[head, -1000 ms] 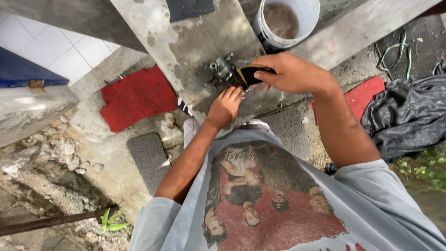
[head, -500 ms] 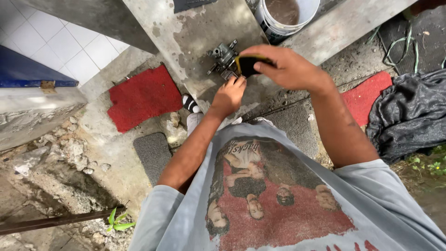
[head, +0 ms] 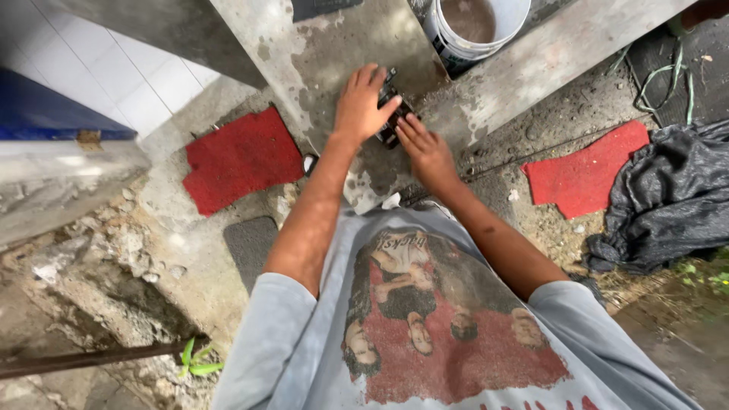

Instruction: The person scrubs a small black mechanical part on a concrete ledge using a sponge and water from a nearby bucket. They repeatedly dip the sponge into the bucket, scrub the part, and rinse it, continuing the cycle throughout the clip.

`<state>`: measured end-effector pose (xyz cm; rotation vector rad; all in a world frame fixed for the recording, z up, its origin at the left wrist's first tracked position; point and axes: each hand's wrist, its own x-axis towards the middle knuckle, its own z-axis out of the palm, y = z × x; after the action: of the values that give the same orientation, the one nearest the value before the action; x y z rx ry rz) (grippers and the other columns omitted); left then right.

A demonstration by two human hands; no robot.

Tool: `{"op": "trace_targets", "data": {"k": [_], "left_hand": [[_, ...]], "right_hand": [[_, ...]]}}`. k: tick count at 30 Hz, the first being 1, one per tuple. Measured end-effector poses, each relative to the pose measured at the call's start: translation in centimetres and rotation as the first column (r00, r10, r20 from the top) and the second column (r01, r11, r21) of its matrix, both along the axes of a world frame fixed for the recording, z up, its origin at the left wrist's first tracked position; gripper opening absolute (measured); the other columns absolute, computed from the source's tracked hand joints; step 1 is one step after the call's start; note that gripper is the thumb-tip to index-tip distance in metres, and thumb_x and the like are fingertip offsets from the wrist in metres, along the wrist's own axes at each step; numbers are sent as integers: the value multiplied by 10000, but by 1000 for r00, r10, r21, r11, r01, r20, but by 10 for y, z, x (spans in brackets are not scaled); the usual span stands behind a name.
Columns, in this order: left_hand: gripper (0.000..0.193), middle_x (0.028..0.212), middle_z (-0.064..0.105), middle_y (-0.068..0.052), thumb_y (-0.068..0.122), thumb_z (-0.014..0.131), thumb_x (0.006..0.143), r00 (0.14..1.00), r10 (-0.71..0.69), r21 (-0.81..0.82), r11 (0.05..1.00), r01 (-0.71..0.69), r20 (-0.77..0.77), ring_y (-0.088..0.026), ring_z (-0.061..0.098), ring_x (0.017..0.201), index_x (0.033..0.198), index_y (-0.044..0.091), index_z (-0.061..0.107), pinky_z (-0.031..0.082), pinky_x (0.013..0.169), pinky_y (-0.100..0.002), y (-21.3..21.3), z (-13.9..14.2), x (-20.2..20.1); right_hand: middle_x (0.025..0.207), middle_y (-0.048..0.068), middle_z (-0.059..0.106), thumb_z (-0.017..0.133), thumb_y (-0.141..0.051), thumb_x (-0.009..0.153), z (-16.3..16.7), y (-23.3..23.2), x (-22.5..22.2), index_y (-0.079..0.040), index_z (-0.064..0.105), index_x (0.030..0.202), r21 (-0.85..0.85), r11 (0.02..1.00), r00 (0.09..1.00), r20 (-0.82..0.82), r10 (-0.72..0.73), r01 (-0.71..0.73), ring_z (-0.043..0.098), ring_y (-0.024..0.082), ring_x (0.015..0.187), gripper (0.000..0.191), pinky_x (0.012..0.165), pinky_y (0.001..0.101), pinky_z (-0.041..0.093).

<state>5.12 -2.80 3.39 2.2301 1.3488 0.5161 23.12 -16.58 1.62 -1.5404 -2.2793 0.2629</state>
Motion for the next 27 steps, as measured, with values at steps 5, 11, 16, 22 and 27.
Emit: {"op": "trace_targets", "data": {"k": [5,11,16,22,27], "left_hand": [[544,1506,434,-128,377,718,947,991,32,-36,999,-37,-133,-428,462,1287,1384,76,599,426,1092,-514,1,-11,8],[535,1485,435,-112,351,733,923,989,74,-36,996,-79,-125,-414,478,1254,1367,79,610,443,1080,-511,-5,-14,11],[511,1458,449,-112,337,747,914,991,68,-16,997,-70,-115,-408,490,1222,1337,79,622,447,1068,-513,-5,-14,9],[503,1447,457,-111,342,760,916,993,34,22,999,-32,-114,-400,500,1211,1330,88,629,458,1051,-512,-6,-18,7],[521,1427,460,-119,338,771,894,993,39,25,999,-36,-109,-404,501,1175,1324,83,621,461,1037,-504,-6,-18,7]], "right_hand": [[1559,120,540,601,90,859,-6,-6,-5,10,553,1469,24,1000,995,94,-22,20,449,229,1501,617,1083,431,451],[1582,132,497,560,44,1033,-11,-15,-17,-130,474,1584,-496,867,760,-550,-345,34,440,230,1487,583,1169,383,442],[1607,84,502,567,60,956,-7,-8,1,-189,437,1584,-430,902,944,-283,-169,32,478,190,1466,688,1156,427,380],[1627,92,486,626,50,825,-15,-17,11,-60,418,1576,-103,994,979,193,67,-47,450,216,1502,787,1094,520,399],[1651,70,460,553,77,964,-27,-14,3,-89,452,1621,-450,891,847,-494,-198,-54,417,161,1532,685,1188,507,388]]}}
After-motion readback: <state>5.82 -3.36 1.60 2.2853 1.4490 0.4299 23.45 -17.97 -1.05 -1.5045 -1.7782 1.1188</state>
